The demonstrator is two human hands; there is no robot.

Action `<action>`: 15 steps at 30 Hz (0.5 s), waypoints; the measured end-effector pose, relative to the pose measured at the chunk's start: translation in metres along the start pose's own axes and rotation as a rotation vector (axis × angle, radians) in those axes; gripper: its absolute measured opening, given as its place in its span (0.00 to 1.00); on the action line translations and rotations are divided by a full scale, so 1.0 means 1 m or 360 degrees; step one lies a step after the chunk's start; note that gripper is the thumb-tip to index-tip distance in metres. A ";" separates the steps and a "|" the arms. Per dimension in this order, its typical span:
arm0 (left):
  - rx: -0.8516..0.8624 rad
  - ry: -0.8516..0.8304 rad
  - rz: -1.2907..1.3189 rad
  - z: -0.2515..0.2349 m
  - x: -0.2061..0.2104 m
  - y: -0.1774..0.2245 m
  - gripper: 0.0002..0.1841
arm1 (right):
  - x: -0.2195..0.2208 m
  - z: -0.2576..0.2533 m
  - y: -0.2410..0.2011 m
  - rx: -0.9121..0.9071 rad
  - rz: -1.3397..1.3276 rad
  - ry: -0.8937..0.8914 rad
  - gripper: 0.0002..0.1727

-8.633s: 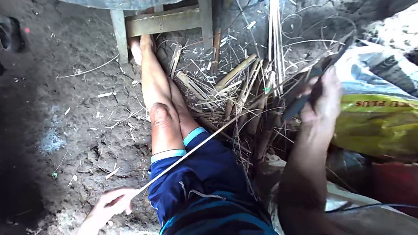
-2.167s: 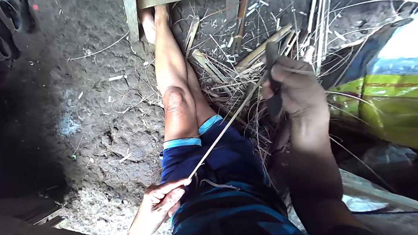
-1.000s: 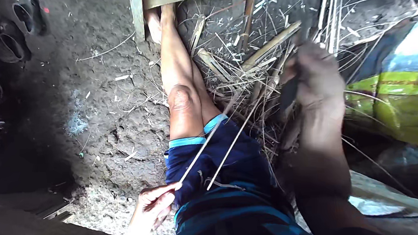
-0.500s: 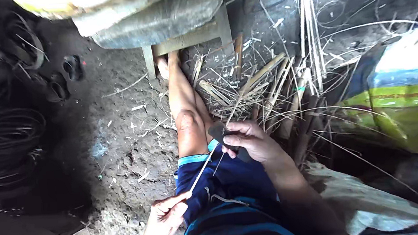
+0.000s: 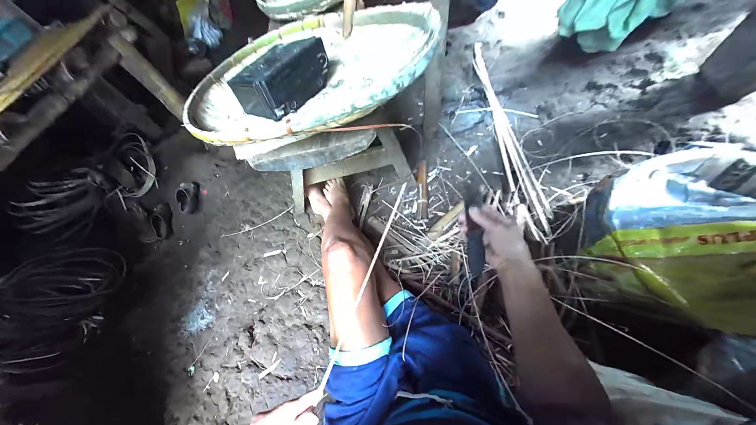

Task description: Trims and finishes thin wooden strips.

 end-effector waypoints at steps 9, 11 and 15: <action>0.0278 -0.0101 -0.0183 -0.014 0.017 0.024 0.16 | 0.051 0.069 -0.036 -0.0200 0.0171 -0.0314 0.21; 0.0296 -0.0176 -0.0236 -0.017 0.023 0.029 0.14 | 0.085 0.101 -0.078 -0.0279 -0.0153 -0.0711 0.23; 0.0325 -0.0316 -0.0165 -0.021 0.034 0.048 0.14 | 0.115 0.128 -0.147 -0.0480 -0.0411 -0.0925 0.17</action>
Point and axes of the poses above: each hand's wrist, its own z-axis away from the middle knuckle, its own x-axis out of the palm, y = z × x, the point moved 7 cm from there along -z, towards the middle knuckle, and after that the axes turned 1 degree about x, right-handed, at the moved point
